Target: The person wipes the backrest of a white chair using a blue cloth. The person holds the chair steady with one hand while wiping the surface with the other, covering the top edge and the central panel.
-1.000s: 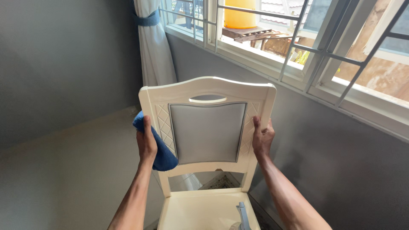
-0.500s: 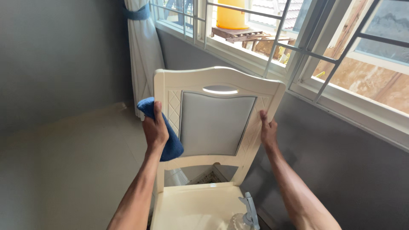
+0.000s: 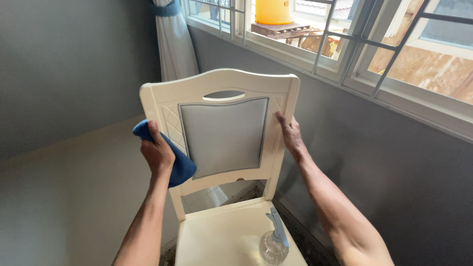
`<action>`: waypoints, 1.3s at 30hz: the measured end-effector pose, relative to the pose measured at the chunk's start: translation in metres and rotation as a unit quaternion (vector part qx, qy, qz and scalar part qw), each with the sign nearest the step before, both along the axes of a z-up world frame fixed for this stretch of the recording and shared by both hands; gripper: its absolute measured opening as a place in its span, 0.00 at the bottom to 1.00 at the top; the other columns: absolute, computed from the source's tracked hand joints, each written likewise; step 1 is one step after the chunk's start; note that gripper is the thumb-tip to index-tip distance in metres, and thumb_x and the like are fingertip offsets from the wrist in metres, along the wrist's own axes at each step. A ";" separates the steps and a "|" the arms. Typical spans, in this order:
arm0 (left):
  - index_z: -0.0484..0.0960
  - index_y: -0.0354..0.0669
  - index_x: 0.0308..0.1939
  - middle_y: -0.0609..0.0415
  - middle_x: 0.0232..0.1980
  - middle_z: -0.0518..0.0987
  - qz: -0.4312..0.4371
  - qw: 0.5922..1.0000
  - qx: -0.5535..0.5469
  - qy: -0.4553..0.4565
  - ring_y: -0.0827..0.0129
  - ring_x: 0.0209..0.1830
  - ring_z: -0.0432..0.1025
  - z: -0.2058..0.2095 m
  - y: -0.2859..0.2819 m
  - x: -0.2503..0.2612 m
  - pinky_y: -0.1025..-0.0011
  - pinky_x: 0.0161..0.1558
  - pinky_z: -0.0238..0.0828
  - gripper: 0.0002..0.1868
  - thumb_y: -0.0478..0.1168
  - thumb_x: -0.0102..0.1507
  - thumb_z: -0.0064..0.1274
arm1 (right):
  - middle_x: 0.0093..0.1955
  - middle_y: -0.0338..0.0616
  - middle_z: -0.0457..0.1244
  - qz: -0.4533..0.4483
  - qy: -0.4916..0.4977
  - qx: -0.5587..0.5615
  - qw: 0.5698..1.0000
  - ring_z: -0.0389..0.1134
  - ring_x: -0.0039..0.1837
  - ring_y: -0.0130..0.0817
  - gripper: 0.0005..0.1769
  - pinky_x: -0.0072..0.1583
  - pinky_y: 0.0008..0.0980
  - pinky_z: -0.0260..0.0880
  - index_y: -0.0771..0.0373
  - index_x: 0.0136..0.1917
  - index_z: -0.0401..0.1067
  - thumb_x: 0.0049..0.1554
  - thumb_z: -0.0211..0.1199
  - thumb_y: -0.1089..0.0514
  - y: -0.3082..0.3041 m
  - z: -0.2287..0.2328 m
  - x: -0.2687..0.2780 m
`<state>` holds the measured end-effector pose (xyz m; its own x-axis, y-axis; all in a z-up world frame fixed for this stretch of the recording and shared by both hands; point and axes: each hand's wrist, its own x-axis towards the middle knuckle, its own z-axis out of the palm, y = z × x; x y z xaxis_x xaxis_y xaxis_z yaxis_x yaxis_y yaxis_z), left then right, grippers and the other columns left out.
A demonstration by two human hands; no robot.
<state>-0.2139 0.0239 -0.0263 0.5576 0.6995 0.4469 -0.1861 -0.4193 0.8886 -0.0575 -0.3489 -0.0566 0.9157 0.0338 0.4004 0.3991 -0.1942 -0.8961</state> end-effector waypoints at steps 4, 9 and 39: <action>0.74 0.35 0.41 0.48 0.31 0.78 0.002 1.000 -0.013 0.011 0.59 0.34 0.75 -0.003 0.054 -0.031 0.59 0.40 0.71 0.37 0.68 0.73 0.30 | 0.68 0.55 0.62 0.043 -0.005 -0.042 0.998 0.60 0.72 0.46 0.50 0.68 0.50 0.61 0.60 0.73 0.63 0.55 0.51 0.19 0.051 0.027 -0.038; 0.72 0.34 0.55 0.35 0.52 0.75 0.011 0.998 0.039 0.038 0.49 0.50 0.76 0.004 0.067 -0.051 0.53 0.54 0.73 0.33 0.62 0.75 0.26 | 0.66 0.56 0.63 0.023 0.009 -0.040 0.999 0.62 0.71 0.47 0.51 0.68 0.50 0.64 0.59 0.73 0.62 0.54 0.51 0.19 0.073 0.053 -0.080; 0.70 0.39 0.75 0.25 0.68 0.63 -0.156 0.830 0.535 -0.038 0.38 0.75 0.49 -0.006 -0.302 -0.005 0.36 0.77 0.27 0.37 0.57 0.67 0.40 | 0.54 0.45 0.68 -0.066 -0.049 0.084 0.993 0.67 0.56 0.31 0.37 0.56 0.30 0.70 0.66 0.66 0.67 0.62 0.56 0.32 -0.117 0.017 -0.151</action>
